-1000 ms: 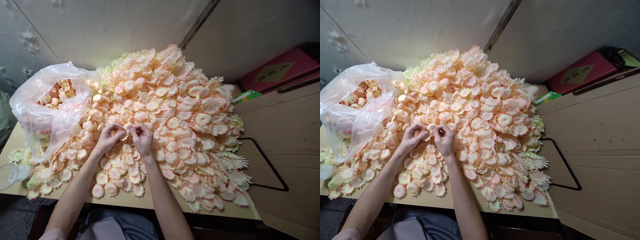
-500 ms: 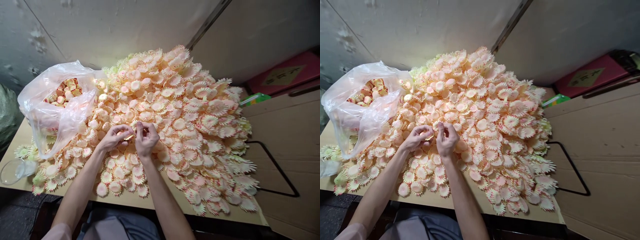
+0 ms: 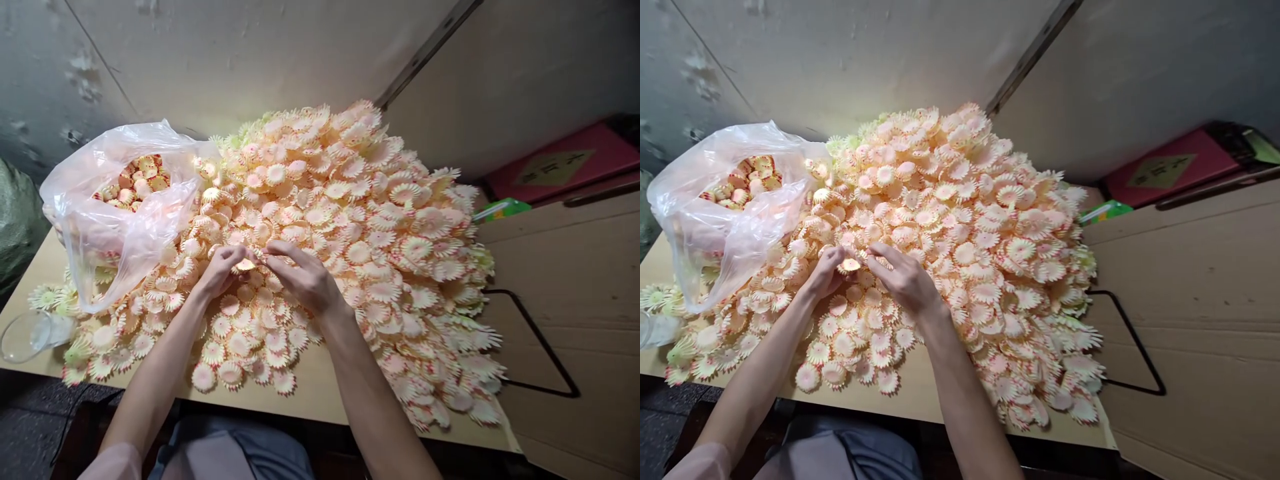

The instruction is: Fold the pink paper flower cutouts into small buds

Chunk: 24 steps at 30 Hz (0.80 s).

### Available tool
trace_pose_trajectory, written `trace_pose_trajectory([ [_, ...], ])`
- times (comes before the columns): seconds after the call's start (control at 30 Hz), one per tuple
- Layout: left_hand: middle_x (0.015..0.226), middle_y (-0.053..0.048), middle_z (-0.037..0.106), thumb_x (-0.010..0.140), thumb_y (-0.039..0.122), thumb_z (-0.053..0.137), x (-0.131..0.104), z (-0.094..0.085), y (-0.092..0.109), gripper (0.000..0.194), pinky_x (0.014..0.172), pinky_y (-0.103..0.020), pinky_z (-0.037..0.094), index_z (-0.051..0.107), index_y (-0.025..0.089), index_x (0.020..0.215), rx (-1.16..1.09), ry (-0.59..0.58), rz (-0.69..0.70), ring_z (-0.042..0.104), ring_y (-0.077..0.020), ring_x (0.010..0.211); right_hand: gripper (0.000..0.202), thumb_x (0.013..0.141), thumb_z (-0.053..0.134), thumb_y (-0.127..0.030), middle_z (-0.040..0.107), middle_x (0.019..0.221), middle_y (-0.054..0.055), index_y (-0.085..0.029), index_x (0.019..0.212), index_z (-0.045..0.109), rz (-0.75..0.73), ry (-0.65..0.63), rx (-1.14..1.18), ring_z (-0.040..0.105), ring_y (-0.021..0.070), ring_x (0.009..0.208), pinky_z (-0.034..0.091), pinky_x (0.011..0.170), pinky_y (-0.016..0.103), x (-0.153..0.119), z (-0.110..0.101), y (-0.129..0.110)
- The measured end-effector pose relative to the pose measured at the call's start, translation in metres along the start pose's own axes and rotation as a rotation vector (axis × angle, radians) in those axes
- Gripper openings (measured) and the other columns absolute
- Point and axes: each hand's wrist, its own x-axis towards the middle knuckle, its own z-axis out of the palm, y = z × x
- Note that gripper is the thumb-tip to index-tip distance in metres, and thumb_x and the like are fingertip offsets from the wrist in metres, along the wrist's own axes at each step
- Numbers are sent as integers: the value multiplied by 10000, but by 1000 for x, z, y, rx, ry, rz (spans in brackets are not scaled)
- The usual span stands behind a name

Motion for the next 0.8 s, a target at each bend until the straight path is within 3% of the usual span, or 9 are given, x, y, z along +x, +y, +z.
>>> trace_pose_trajectory([
  [0.13,681,14,546,659,403,806,1,2,2,316,479,-193,364,649,132,703,57,95,-9,444,-52,533,244,947,492,-184,671,1217,108,-236,1034,715,7,-58,69,648,236,1132,562,977,403,-5,-3,5],
  [0.23,678,15,554,657,373,799,2,4,4,288,479,-199,370,642,133,685,82,155,39,474,-64,552,209,887,622,-233,649,1266,102,-245,1078,707,91,8,149,638,243,1153,547,1006,430,-7,-4,7],
  [0.33,671,17,558,670,387,788,3,6,3,290,480,-203,375,652,133,701,153,151,91,474,-64,544,576,694,821,-344,643,1283,117,-234,1229,636,380,127,341,647,267,1133,563,971,440,-8,7,6],
  [0.4,700,9,575,691,402,775,2,6,1,293,475,-201,375,671,133,743,211,140,117,475,-60,538,679,622,858,-387,692,1201,124,-209,1237,632,607,146,558,692,263,1039,598,895,419,-8,20,5],
  [0.5,761,-5,600,704,408,771,3,6,0,298,468,-197,380,689,143,813,230,149,138,476,-56,535,455,638,835,-407,764,988,102,-166,1011,736,797,266,818,736,239,876,621,822,392,-7,39,6],
  [0.63,748,-2,585,711,434,763,5,4,-2,309,439,-195,360,692,151,811,190,225,174,439,-46,504,260,643,829,-362,774,821,52,-184,819,760,835,505,867,727,194,690,636,719,358,-7,50,11],
  [0.8,727,-6,603,744,469,728,5,4,-1,328,462,-208,380,688,149,807,347,240,203,472,-63,516,173,690,794,-342,757,749,36,-197,780,762,808,399,806,695,173,632,606,624,307,-11,46,10],
])
